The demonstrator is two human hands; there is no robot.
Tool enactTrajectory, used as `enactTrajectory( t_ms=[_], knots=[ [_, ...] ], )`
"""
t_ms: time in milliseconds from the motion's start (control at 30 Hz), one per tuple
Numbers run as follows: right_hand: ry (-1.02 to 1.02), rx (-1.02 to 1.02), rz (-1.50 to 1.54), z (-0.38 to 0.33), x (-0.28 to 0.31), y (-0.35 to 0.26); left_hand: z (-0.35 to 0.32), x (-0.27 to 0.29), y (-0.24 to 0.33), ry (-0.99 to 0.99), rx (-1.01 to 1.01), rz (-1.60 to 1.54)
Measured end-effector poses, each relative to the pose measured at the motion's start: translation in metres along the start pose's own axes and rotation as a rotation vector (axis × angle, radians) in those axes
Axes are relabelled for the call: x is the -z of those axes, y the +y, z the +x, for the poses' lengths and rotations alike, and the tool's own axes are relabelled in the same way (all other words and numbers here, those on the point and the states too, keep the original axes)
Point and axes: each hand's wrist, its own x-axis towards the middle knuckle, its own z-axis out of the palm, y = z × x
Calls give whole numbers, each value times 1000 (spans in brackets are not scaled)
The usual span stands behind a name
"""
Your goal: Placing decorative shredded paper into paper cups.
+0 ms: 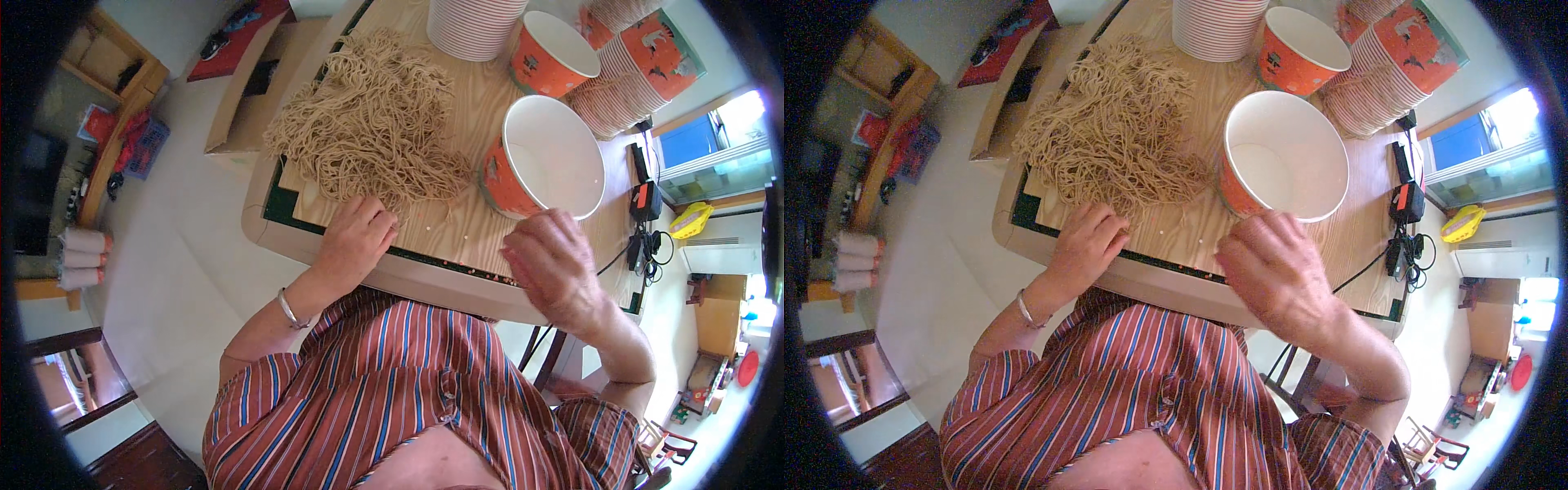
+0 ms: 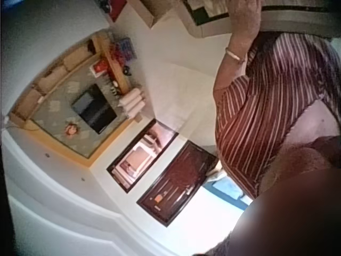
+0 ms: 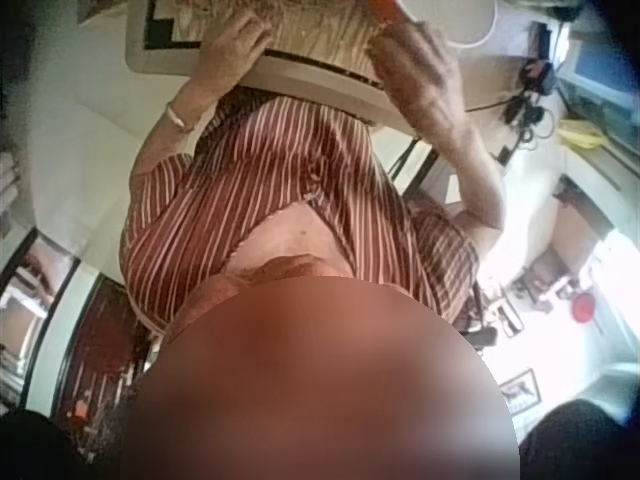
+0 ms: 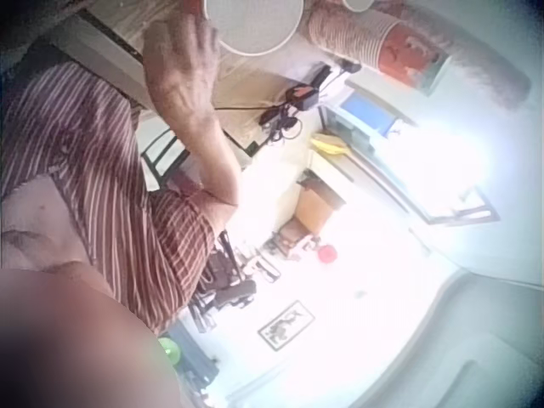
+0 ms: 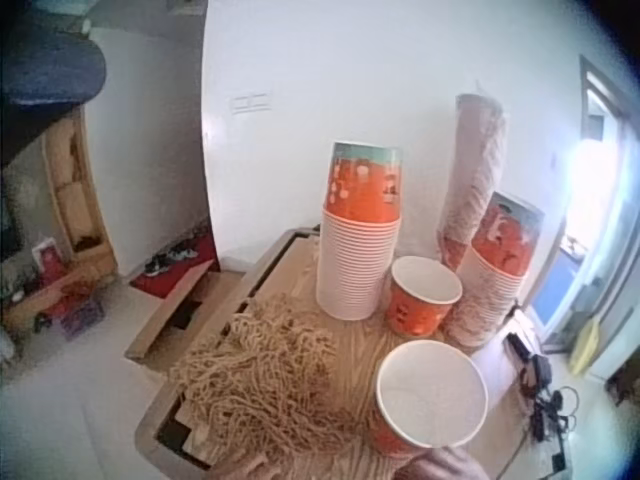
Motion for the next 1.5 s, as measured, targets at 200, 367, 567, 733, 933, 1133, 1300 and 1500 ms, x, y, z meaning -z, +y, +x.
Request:
enactTrajectory(
  t_ms=[200,367,567,733,933,1133,1300,1500],
  knots=[
    [-105,-26,168,-7,-47,-8,2,-2,-7,-28,-56,8],
    [-103,-207,375,-1,-85,-26,-8,5,4,-95,-71,-108],
    [-39,-270,486,18,-100,-34,-6,34,17,-72,58,-344],
    [58,-258,547,39,-101,-30,9,48,13,-38,103,-498],
    [225,-316,598,85,-86,-12,52,70,-9,9,97,-614],
    [249,-505,796,122,-71,5,87,84,-31,-99,337,-838],
    [227,-639,1249,138,-50,3,111,101,-39,-152,288,-851],
    [189,-611,1132,151,-43,8,131,113,-45,-87,132,-799]
  ],
)
